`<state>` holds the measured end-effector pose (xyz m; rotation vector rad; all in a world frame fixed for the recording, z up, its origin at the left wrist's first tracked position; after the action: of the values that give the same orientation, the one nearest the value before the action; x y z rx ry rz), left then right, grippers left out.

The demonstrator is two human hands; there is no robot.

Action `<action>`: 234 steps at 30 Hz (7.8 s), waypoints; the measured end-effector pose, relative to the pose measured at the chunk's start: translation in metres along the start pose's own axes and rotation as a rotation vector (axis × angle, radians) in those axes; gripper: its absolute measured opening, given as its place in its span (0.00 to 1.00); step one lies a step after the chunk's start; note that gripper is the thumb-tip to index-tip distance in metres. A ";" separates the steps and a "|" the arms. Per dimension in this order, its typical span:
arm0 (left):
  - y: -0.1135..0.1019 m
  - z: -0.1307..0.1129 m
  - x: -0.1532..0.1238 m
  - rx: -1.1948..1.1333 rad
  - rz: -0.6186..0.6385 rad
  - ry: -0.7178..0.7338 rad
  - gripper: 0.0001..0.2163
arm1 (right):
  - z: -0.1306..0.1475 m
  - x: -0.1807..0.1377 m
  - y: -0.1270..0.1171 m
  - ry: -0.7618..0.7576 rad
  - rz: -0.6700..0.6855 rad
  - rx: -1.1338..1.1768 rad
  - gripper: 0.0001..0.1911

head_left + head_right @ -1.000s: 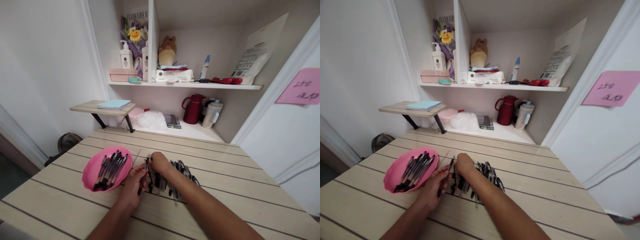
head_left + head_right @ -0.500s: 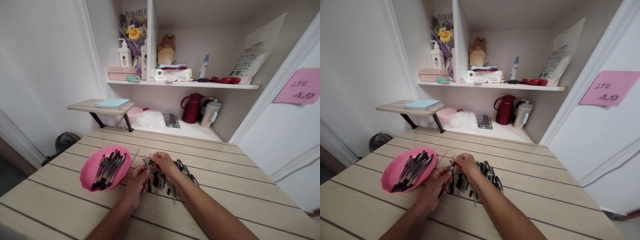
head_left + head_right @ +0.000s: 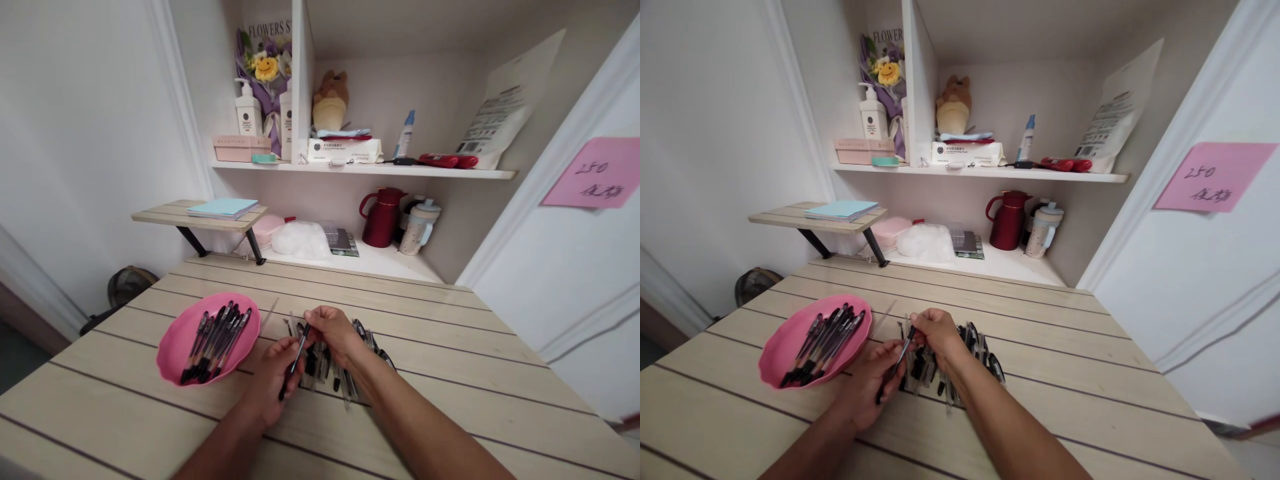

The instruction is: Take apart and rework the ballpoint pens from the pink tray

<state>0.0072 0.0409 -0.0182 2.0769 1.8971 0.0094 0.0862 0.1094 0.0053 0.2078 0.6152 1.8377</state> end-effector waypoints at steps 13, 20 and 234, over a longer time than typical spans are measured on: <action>0.001 0.005 -0.001 0.006 0.010 -0.054 0.09 | -0.006 -0.007 0.009 0.071 0.122 0.190 0.14; 0.000 0.003 -0.002 -0.021 -0.012 -0.058 0.08 | -0.010 -0.007 0.001 0.047 0.034 0.150 0.15; -0.192 -0.097 -0.026 1.786 -0.667 -0.253 0.13 | 0.052 0.000 -0.049 -0.347 -0.154 -1.033 0.09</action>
<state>-0.2036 0.0500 0.0328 1.5067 2.4484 -2.6929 0.1495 0.1367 0.0247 -0.2089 -0.5656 1.6946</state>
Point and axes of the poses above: each hand's wrist, its own x-axis towards the middle knuckle, its own y-axis out of the palm, z = x × y, the point moved 9 cm from there along x, towards the middle knuckle, and after that the axes turned 12 degrees about x, right-handed, at the moved point
